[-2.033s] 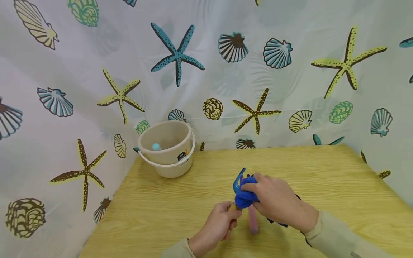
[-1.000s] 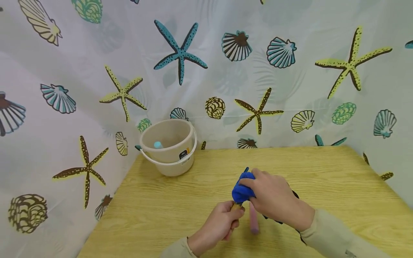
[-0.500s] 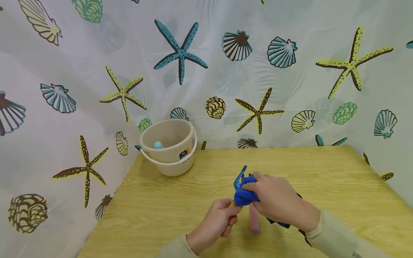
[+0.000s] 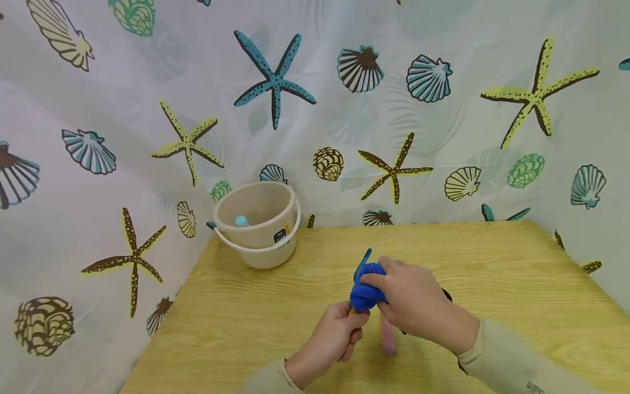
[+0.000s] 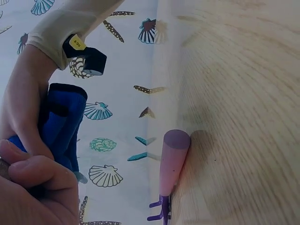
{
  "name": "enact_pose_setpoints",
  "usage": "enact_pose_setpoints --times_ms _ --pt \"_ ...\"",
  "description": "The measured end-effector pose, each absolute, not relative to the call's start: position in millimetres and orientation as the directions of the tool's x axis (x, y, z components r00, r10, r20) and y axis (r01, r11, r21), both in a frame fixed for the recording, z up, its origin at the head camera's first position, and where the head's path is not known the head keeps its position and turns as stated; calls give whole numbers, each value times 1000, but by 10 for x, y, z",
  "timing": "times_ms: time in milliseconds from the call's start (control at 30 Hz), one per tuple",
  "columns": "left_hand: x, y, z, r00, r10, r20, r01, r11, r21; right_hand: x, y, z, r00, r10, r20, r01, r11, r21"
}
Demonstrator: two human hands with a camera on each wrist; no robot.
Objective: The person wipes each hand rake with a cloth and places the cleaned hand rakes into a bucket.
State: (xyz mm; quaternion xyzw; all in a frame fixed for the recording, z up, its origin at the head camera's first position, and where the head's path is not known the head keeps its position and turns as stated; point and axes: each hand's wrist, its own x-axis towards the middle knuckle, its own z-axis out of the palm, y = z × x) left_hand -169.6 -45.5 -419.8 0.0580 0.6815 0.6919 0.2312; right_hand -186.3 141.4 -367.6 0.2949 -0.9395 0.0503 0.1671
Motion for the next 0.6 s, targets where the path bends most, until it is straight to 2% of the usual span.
enact_pose_setpoints --times_ms 167,333,600 --pt "-1708 -504 -4217 -919 342 -197 -196 38 980 -1840 1408 -3661 -799 -514 312 -529 848 42" --pt "-1725 -521 -4200 -929 330 -165 -152 66 986 -1852 1433 -3672 -813 -491 313 -508 861 33" --pt "-1681 -477 -4198 -914 379 -142 -122 76 990 -1867 1349 -3699 -727 -523 445 -569 821 36"
